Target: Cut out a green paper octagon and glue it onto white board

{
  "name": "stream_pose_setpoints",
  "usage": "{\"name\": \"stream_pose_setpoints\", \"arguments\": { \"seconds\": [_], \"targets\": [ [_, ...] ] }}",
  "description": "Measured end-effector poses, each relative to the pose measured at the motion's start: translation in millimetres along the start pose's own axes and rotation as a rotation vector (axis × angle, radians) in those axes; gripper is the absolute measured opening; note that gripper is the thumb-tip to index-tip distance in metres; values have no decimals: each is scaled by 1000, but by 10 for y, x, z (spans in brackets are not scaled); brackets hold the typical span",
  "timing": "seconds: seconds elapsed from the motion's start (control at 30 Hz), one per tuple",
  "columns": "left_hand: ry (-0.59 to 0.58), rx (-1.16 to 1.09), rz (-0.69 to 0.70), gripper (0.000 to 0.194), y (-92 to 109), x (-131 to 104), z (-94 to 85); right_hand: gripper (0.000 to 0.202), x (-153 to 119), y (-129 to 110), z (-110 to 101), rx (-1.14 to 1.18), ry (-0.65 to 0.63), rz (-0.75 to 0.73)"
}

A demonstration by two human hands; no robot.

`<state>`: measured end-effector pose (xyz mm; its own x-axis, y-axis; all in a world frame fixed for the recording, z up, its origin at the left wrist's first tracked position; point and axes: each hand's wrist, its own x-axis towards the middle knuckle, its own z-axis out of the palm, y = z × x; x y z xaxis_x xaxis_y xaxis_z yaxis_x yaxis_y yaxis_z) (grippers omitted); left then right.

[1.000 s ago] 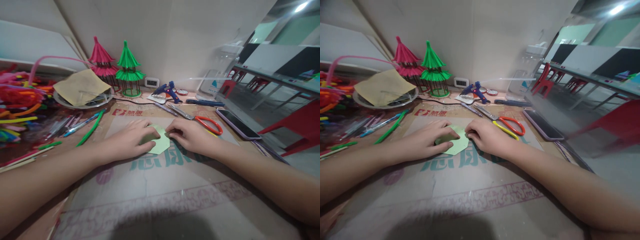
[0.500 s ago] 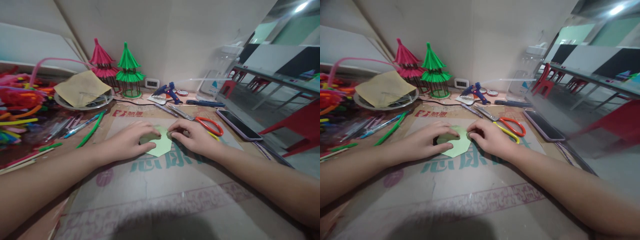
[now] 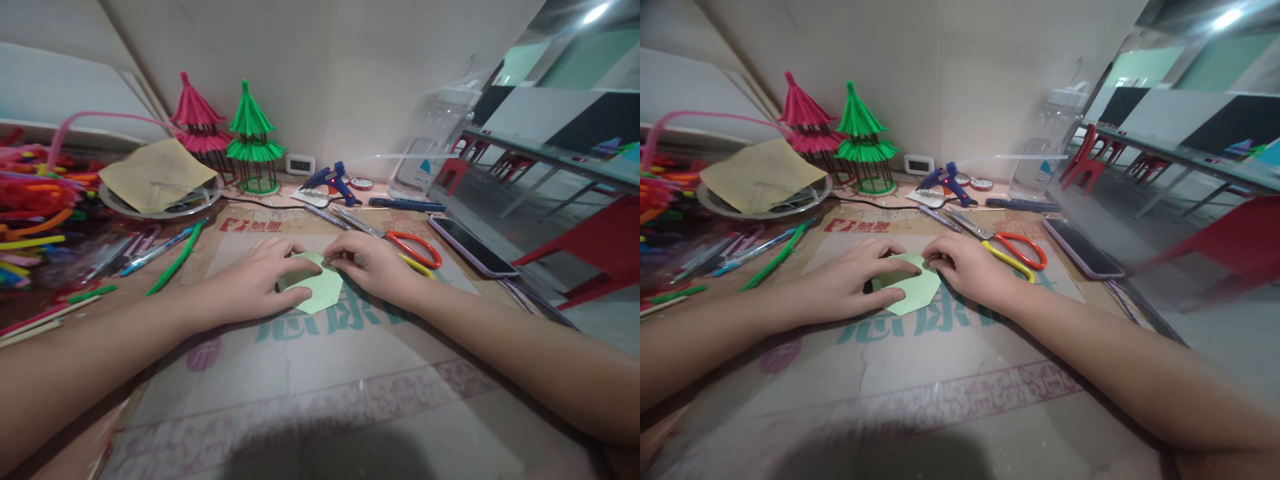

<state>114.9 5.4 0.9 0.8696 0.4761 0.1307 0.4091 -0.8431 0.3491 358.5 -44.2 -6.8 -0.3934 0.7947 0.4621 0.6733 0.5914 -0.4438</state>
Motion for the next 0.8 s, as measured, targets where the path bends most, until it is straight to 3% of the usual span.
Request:
{"name": "stream_pose_setpoints", "arguments": {
  "seconds": [0.2,0.4,0.6,0.8],
  "targets": [
    [-25,12,-9,39,29,8,-21,18,23,-5,-80,-120,-111,-30],
    [-5,-7,12,37,33,2,-13,16,-5,25,-10,-40,0,-51],
    [127,-45,-125,44,0,12,31,15,-28,14,-56,-84,-59,62],
    [173,-127,-160,45,-22,18,25,12,-101,-74,-70,28,-10,125]
  ]
}}
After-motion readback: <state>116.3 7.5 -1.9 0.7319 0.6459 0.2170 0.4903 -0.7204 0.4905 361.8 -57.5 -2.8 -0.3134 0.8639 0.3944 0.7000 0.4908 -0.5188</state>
